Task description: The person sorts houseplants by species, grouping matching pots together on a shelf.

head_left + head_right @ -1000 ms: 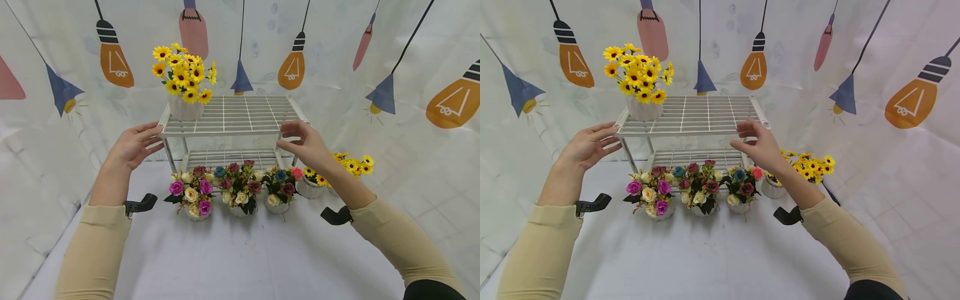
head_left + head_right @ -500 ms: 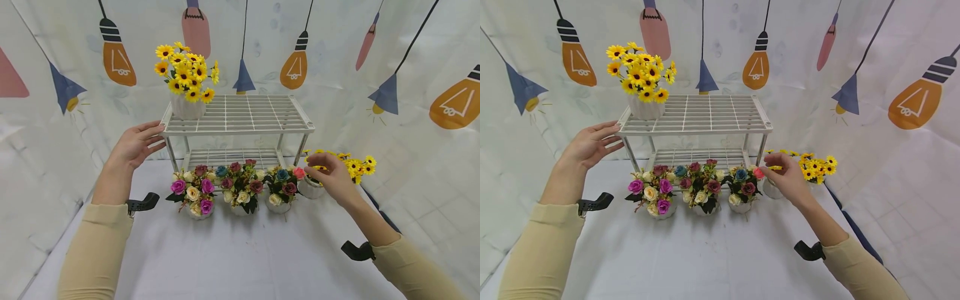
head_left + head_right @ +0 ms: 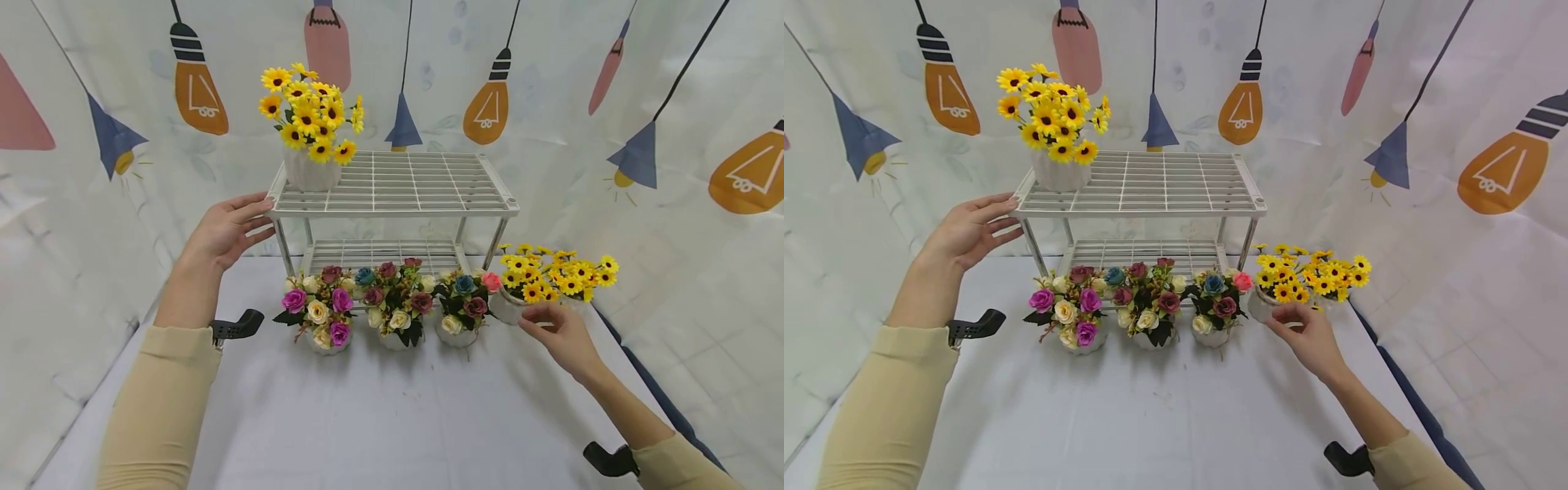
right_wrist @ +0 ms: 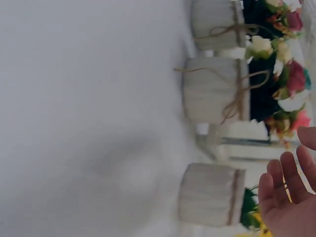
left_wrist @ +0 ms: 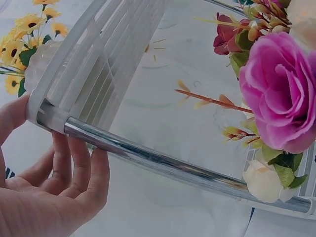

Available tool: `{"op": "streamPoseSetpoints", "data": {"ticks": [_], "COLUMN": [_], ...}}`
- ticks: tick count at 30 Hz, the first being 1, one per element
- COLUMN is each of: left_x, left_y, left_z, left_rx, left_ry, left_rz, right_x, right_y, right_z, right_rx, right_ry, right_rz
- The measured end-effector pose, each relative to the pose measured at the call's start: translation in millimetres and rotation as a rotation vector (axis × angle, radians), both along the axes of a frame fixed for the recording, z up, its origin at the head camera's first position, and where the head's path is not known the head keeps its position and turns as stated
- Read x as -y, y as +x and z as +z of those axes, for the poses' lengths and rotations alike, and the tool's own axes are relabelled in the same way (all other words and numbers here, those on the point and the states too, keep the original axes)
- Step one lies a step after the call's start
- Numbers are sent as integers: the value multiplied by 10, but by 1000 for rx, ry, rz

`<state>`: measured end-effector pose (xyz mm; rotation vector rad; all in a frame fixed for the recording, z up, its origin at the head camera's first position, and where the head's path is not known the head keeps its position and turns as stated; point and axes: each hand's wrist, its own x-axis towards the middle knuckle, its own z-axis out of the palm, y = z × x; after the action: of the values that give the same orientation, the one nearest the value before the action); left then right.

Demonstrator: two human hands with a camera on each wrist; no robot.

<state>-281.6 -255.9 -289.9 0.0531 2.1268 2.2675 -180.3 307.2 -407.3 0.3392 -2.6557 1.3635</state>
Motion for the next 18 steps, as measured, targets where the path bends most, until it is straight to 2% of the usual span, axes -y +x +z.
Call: {"op": "streamPoseSetpoints", "data": {"ticks": [5, 9, 18], "left_x": [11, 13, -12], "left_y": [6, 3, 5], "left_z": [20, 28, 31], "left_rx": [-6, -2, 8], "left_ry": [12, 26, 3], "left_rz": [8, 20, 10], "right_x": [-158, -329, -692], "right_y": [-52, -124, -178], "right_z": [-160, -283, -569], "right_rx": [81, 151, 325], "right_ry": [59, 109, 148], "right_rz": [-53, -137, -336]}}
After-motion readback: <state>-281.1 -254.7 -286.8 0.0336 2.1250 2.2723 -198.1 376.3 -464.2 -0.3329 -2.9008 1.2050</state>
